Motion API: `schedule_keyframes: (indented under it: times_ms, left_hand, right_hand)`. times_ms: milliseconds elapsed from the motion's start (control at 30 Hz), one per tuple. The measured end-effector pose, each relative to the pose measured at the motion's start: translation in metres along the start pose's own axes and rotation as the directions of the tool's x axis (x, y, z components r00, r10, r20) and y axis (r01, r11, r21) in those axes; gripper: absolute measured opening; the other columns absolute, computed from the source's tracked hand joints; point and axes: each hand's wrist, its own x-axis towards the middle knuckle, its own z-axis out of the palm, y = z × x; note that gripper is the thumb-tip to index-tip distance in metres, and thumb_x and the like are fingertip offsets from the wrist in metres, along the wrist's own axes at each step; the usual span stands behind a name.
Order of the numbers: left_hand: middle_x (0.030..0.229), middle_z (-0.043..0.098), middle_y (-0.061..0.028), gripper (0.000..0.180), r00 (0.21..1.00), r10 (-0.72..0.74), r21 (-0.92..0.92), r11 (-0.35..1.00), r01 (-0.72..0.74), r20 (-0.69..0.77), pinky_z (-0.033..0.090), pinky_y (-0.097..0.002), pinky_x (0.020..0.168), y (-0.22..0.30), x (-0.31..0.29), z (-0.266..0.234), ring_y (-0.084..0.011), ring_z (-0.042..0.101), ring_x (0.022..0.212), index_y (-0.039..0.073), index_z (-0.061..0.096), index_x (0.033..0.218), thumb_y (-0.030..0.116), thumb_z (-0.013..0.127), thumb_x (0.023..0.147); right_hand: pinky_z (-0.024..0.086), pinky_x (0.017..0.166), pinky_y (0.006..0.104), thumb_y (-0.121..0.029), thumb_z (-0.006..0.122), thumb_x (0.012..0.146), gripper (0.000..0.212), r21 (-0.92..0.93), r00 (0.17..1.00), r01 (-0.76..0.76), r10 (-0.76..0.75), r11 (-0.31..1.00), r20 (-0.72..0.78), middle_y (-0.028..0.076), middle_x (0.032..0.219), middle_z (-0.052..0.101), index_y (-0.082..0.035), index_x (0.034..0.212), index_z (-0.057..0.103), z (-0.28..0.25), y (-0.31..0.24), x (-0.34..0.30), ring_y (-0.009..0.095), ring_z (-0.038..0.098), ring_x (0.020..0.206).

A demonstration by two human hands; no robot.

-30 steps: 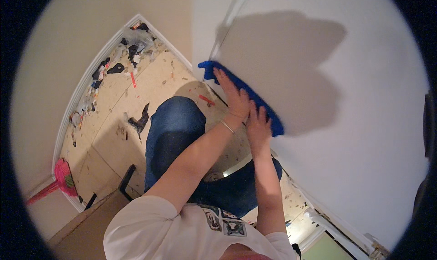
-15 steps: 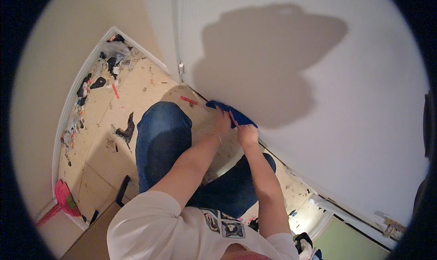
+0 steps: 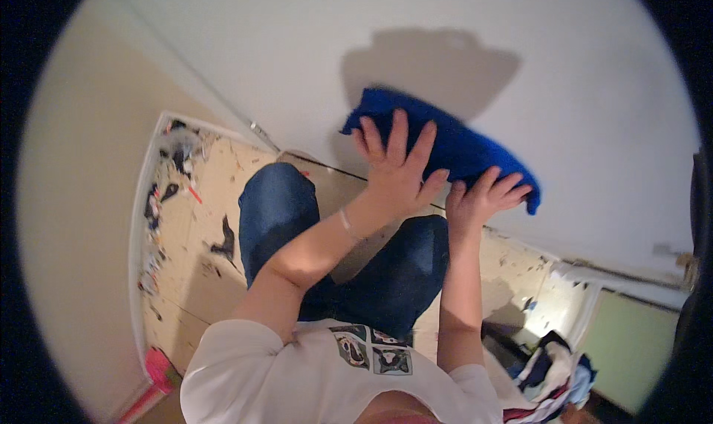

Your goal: The person wipes a white door with a blue cloth, moving from the upper section down to the handle and lower panel. The person kneels to reach the bottom edge of the door.

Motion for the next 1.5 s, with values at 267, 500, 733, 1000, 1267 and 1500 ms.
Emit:
schedule_keyframes:
  times_ms: [267,500,733,1000,1267,1500]
  left_hand:
    - [0.129,0.048,-0.0108,0.053,0.691,0.512,0.154,0.737,-0.658,0.510,0.030,-0.0538,0.091,-0.010,0.018,-0.011,-0.0317,0.041,0.118,0.012,0.056,0.122,0.041,0.062,0.078]
    - [0.130,0.048,-0.0103,0.058,0.475,0.507,0.157,0.547,-0.822,0.719,0.043,-0.0513,0.082,-0.054,-0.008,-0.018,-0.0356,0.046,0.111,0.018,0.047,0.133,0.038,0.062,0.080]
    - [0.140,0.034,-0.0282,0.062,0.621,0.600,0.371,0.498,-0.783,0.505,0.009,-0.0598,0.103,0.031,0.058,0.005,-0.0482,0.024,0.131,0.011,0.048,0.132,0.046,0.054,0.082]
    - [0.143,0.036,-0.0188,0.067,0.441,0.759,0.212,0.387,-0.897,0.478,0.031,-0.0473,0.101,0.071,0.055,0.056,-0.0350,0.035,0.129,0.017,0.043,0.137,0.048,0.060,0.080]
    - [0.147,0.033,-0.0064,0.057,-0.031,0.586,-0.067,0.039,-0.997,0.810,0.024,-0.0315,0.105,0.037,-0.044,0.110,-0.0168,0.029,0.134,0.010,0.037,0.140,0.030,0.046,0.087]
    - [0.152,0.024,-0.0048,0.059,-0.179,0.383,-0.186,-0.019,-0.982,0.906,0.017,-0.0347,0.110,-0.017,-0.062,0.080,-0.0177,0.023,0.138,0.008,0.030,0.143,0.030,0.040,0.089]
  right_hand:
    - [0.008,0.111,0.0537,-0.037,0.024,0.099,0.056,0.462,0.855,-0.378,0.494,0.802,-0.159,0.025,0.151,0.008,-0.005,0.145,0.017,0.021,-0.035,-0.027,0.042,0.007,0.140]
    - [0.009,0.107,0.0616,-0.017,0.047,0.088,0.070,0.565,0.714,-0.606,0.696,0.560,0.076,0.033,0.148,0.000,-0.005,0.145,0.007,0.081,-0.077,-0.088,0.054,0.006,0.134]
    - [0.005,0.094,0.0753,-0.034,0.064,0.076,0.062,0.502,0.727,-0.437,0.621,0.747,-0.292,0.030,0.147,0.015,0.003,0.123,0.050,-0.010,-0.015,0.061,0.060,0.000,0.130]
    - [0.013,0.100,0.0701,-0.039,0.062,0.076,0.063,0.362,0.572,-0.548,0.653,0.754,-0.496,0.025,0.147,0.021,-0.008,0.129,0.048,0.011,0.067,0.033,0.058,0.013,0.130]
    - [0.010,0.112,0.0491,-0.035,0.039,0.094,0.064,0.629,0.107,-0.759,0.985,0.170,-0.136,0.025,0.150,0.012,0.003,0.142,0.020,0.119,0.044,-0.108,0.044,0.012,0.138]
    - [0.006,0.114,0.0397,-0.039,0.033,0.097,0.070,0.699,-0.228,-0.527,0.872,-0.484,0.433,0.023,0.152,0.000,0.005,0.144,0.007,0.173,-0.067,-0.133,0.035,0.002,0.141]
